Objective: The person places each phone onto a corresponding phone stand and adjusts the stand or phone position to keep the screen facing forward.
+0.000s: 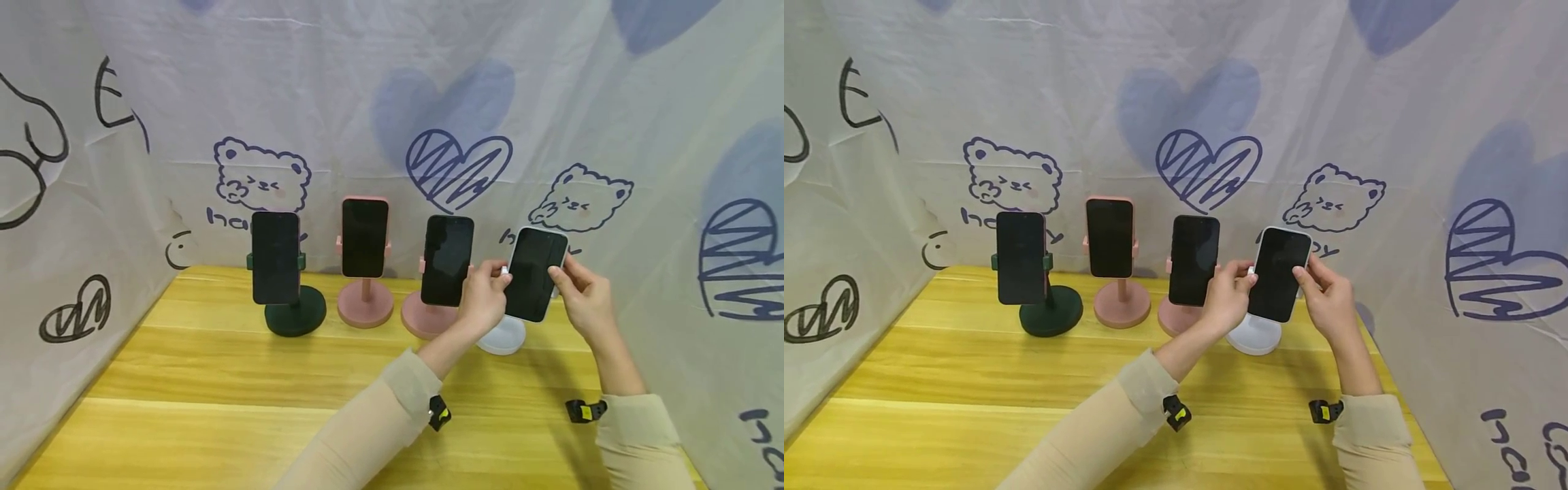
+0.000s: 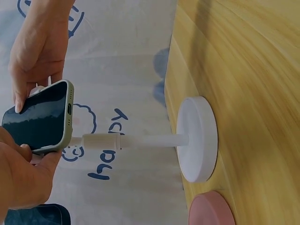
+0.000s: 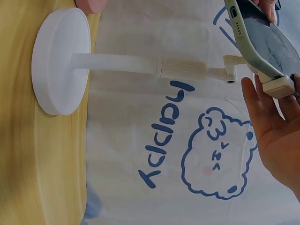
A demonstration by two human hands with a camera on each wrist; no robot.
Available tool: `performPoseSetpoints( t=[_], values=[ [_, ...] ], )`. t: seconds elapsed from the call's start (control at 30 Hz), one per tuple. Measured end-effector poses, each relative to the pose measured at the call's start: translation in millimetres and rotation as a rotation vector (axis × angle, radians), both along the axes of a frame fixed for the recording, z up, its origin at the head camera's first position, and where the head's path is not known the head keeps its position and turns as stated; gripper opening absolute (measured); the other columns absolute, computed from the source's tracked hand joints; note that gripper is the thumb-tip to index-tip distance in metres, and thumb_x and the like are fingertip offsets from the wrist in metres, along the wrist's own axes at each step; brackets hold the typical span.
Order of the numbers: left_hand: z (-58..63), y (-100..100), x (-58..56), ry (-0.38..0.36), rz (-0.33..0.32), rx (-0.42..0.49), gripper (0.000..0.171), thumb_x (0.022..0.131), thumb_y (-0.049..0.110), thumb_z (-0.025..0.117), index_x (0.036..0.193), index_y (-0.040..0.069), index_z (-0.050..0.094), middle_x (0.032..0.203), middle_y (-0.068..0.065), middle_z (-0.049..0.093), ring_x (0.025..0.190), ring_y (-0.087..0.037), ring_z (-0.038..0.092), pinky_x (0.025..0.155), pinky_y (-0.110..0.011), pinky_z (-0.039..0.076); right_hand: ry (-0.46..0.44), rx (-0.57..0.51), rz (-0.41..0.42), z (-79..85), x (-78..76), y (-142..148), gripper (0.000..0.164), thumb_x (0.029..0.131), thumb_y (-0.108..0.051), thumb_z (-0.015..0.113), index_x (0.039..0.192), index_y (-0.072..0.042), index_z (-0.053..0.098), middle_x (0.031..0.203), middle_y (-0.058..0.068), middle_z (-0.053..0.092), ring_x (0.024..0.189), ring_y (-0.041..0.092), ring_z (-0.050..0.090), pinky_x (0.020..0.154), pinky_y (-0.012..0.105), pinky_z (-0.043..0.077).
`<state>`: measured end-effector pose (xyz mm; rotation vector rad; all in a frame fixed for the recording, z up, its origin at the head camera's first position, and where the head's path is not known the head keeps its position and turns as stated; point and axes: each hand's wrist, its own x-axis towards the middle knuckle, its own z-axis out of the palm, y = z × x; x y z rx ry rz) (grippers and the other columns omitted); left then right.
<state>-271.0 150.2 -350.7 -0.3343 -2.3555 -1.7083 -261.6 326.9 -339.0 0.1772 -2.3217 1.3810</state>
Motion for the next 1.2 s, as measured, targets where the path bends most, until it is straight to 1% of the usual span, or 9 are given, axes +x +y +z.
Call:
performPoseSetpoints(
  t=[0.17,0.3,0.4,0.57,0.7,0.83,0.97,1.13,1.2],
  values=[
    [-3.7,2,4.8,0.008,-0.049,-0.024,0.030,0.105,0.018,0.053,0.131,0.007,0.061,0.116,-0.006,0.073,0.108,-0.013,0.071,0.130,-0.031,0.015,0.006,-0.007,-0.035,-3.6,4.2,0,0.053,0.101,-0.022,0.061,0.145,0.002,0.046,0.144,0.025,0.049,0.108,-0.021,0.052,0.088,-0.001,0.044],
    [-7.7,-1,10.6,-0.010,-0.118,-0.062,0.040,0.106,0.024,0.051,0.143,0.010,0.051,0.130,-0.006,0.064,0.116,-0.015,0.066,0.117,-0.031,0.041,0.033,-0.041,-0.030,-7.3,6.2,-3,0.051,0.102,-0.019,0.059,0.147,0.002,0.045,0.144,0.025,0.050,0.108,-0.021,0.053,0.089,0.000,0.045],
    [-10.2,-6,17.9,-0.018,-0.178,-0.124,0.053,0.106,0.032,0.050,0.155,0.015,0.037,0.144,-0.006,0.053,0.127,-0.018,0.058,0.105,-0.034,0.052,0.046,-0.054,-0.037,-7.8,7.1,-5,0.050,0.103,-0.018,0.057,0.148,0.000,0.044,0.145,0.023,0.051,0.109,-0.020,0.054,0.089,0.000,0.045],
    [-13.4,-21,31.8,0.071,-0.198,-0.289,0.064,0.106,0.037,0.050,0.161,0.021,0.022,0.161,-0.002,0.036,0.147,-0.020,0.042,0.116,-0.042,0.044,0.038,-0.113,-0.126,-11.3,6.4,-10,0.050,0.102,-0.022,0.059,0.149,-0.011,0.047,0.134,0.004,0.064,0.100,-0.014,0.059,0.083,0.001,0.048],
    [-13.5,-38,39.7,0.236,-0.160,-0.383,0.062,0.106,0.033,0.051,0.160,0.017,0.026,0.162,-0.002,0.035,0.154,-0.020,0.030,0.118,-0.039,0.042,0.071,-0.140,-0.237,-16.4,3.8,-15,0.049,0.100,-0.027,0.063,0.146,-0.019,0.052,0.130,0.003,0.066,0.096,-0.012,0.058,0.082,0.000,0.048],
    [-16.1,-59,43.5,0.447,-0.076,-0.468,0.059,0.105,0.028,0.054,0.157,0.011,0.032,0.160,-0.006,0.038,0.148,-0.019,0.041,0.114,-0.032,0.046,0.116,-0.153,-0.288,-24.6,3.0,-18,0.044,0.100,-0.029,0.063,0.143,-0.019,0.057,0.137,0.009,0.065,0.107,-0.010,0.060,0.085,0.000,0.047],
    [-22.8,-88,44.5,0.621,0.029,-0.522,0.059,0.101,0.021,0.060,0.153,0.004,0.038,0.157,-0.011,0.043,0.140,-0.022,0.049,0.113,-0.032,0.047,0.150,-0.085,-0.292,-34.9,8.1,-20,0.041,0.103,-0.028,0.057,0.142,-0.014,0.058,0.143,0.009,0.061,0.118,-0.010,0.055,0.085,-0.001,0.045],
    [-31.3,-132,42.0,0.716,0.173,-0.581,0.058,0.096,0.017,0.065,0.148,0.000,0.044,0.153,-0.015,0.047,0.140,-0.028,0.050,0.113,-0.036,0.047,0.156,0.033,-0.266,-44.4,16.1,-19,0.045,0.105,-0.028,0.052,0.148,-0.013,0.051,0.147,0.012,0.057,0.111,-0.019,0.050,0.081,-0.004,0.040],
    [-32.6,-152,41.1,0.732,0.217,-0.589,0.059,0.095,0.016,0.067,0.146,-0.002,0.046,0.152,-0.017,0.048,0.141,-0.031,0.049,0.115,-0.039,0.045,0.134,0.063,-0.237,-47.6,20.1,-19,0.048,0.106,-0.027,0.051,0.151,-0.011,0.047,0.148,0.015,0.056,0.113,-0.013,0.054,0.082,-0.004,0.039]
  ],
)
